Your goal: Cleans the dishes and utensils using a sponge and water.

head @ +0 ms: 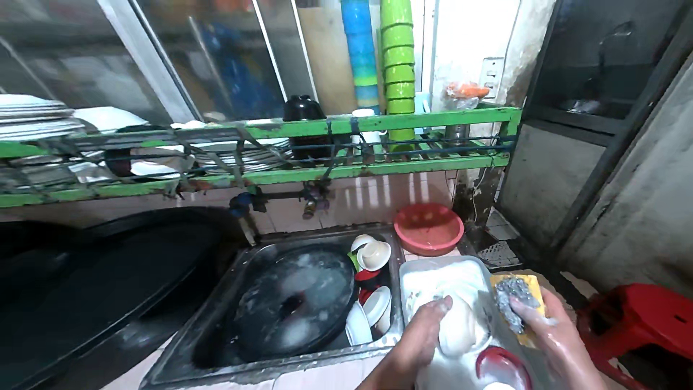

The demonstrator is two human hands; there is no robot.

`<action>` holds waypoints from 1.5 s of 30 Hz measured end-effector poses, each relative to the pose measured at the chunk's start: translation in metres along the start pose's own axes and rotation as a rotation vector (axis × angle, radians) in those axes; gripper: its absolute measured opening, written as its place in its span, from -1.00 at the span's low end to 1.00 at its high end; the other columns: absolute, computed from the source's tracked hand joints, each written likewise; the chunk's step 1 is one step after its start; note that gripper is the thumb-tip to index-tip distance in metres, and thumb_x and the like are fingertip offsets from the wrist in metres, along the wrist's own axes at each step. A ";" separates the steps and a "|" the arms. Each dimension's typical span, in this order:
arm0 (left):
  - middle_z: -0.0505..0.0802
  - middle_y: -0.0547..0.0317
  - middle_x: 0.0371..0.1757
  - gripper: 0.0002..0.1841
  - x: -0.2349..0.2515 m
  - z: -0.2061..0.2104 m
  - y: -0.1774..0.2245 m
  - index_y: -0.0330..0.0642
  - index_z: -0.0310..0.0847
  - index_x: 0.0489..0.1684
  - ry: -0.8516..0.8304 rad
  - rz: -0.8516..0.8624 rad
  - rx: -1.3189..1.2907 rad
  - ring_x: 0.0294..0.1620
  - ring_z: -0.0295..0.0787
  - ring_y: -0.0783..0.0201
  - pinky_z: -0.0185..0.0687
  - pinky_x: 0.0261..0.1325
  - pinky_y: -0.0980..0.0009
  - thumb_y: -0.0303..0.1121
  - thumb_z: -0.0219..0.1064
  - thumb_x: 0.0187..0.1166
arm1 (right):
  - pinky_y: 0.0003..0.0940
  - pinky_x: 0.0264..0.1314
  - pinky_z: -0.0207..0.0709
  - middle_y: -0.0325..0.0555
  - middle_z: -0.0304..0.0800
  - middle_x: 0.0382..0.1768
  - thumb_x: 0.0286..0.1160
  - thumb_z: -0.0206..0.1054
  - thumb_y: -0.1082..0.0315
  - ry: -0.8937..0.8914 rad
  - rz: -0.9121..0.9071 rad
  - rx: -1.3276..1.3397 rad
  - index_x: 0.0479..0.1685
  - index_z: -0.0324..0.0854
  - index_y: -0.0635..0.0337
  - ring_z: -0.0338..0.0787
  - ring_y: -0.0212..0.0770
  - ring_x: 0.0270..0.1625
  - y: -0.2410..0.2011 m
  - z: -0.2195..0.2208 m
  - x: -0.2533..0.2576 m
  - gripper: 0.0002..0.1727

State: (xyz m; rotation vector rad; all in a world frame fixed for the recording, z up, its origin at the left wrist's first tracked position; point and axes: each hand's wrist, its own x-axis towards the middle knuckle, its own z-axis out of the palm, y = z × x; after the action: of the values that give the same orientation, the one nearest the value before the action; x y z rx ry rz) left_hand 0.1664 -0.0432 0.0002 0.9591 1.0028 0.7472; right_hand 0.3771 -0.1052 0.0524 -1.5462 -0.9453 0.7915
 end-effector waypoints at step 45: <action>0.95 0.25 -0.07 -0.69 -0.087 0.002 0.023 -0.34 0.67 0.12 -0.329 0.259 0.127 0.01 0.87 0.44 0.76 0.24 0.37 -0.69 0.25 0.44 | -0.23 0.13 0.71 0.02 0.71 0.17 0.50 0.44 0.30 -0.314 0.197 0.368 0.56 0.33 0.17 0.77 -0.21 0.10 -0.013 0.037 0.005 -0.37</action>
State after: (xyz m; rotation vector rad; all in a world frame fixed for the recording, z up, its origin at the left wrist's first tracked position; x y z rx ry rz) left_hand 0.1342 -0.1094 0.0512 1.2923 0.6506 0.7148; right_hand 0.3446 -0.0829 0.0591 -1.2229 -0.8187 1.3005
